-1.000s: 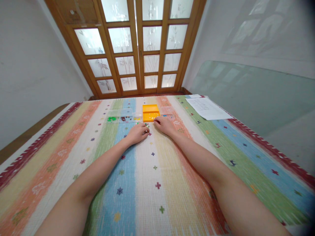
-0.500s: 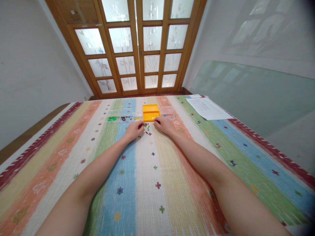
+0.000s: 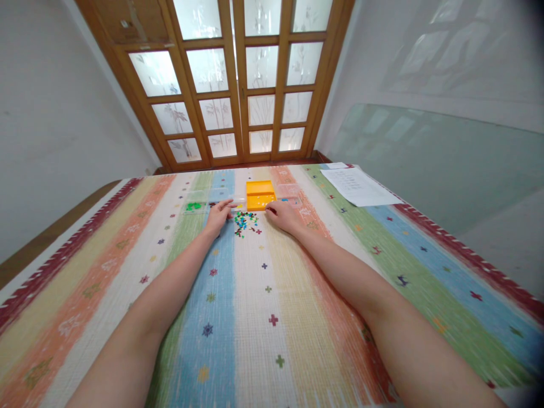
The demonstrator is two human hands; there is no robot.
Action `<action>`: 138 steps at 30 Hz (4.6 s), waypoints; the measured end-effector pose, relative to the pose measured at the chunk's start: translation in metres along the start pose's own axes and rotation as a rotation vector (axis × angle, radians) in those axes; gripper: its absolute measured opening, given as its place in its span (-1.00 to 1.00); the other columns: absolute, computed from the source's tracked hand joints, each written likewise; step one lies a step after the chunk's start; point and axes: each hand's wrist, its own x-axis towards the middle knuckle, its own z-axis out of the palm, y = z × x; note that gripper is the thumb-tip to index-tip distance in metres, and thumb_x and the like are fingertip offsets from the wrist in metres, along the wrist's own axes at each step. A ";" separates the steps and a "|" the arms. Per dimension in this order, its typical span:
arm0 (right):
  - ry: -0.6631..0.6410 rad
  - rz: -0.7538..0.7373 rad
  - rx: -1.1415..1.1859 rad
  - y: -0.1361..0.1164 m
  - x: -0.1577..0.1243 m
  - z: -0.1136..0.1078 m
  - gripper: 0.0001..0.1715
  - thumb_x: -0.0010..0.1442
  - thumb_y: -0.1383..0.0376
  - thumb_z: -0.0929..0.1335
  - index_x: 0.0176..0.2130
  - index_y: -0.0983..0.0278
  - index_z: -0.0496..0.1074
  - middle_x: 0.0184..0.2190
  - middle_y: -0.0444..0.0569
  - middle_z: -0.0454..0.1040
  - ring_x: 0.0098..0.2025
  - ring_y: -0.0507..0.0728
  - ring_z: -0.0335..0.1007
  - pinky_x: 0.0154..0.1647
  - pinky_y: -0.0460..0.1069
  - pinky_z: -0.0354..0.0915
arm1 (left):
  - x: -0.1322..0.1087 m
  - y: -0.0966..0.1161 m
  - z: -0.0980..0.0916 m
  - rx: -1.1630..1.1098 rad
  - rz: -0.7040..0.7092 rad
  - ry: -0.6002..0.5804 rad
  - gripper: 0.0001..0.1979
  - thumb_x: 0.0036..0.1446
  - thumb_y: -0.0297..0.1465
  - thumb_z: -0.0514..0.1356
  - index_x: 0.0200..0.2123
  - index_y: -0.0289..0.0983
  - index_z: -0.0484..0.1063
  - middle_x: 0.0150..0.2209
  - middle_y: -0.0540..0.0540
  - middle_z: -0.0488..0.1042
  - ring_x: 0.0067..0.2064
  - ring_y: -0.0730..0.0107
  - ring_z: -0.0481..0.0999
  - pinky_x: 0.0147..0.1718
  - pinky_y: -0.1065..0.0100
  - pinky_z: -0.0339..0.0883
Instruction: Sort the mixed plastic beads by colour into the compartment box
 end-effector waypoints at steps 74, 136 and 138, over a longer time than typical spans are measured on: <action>-0.013 0.003 -0.031 -0.002 0.000 -0.002 -0.74 0.35 0.32 0.27 -0.22 0.26 0.56 -0.21 0.04 0.61 -0.18 0.16 0.42 -0.20 -0.03 0.14 | -0.018 0.011 0.008 0.721 0.396 -0.081 -0.79 0.22 -0.38 0.15 -0.19 -0.24 0.59 -0.21 -0.10 0.57 -0.27 0.30 0.45 -0.16 0.28 0.33; -0.008 -0.012 -0.017 -0.001 -0.001 -0.001 -0.75 0.37 0.31 0.28 -0.22 0.28 0.55 -0.22 0.05 0.61 -0.19 0.16 0.43 -0.18 -0.03 0.17 | -0.046 0.035 0.034 1.002 0.676 -0.494 -0.83 0.30 -0.29 0.20 -0.22 -0.22 0.56 -0.20 -0.14 0.54 -0.08 0.15 0.45 -0.03 0.15 0.26; -0.008 -0.011 -0.015 -0.001 -0.001 0.000 -0.76 0.37 0.32 0.28 -0.23 0.27 0.55 -0.22 0.05 0.61 -0.19 0.15 0.43 -0.19 -0.03 0.16 | -0.048 0.037 0.036 1.025 0.677 -0.496 -0.82 0.29 -0.26 0.21 -0.25 -0.21 0.55 -0.20 -0.15 0.53 -0.08 0.14 0.45 -0.04 0.15 0.26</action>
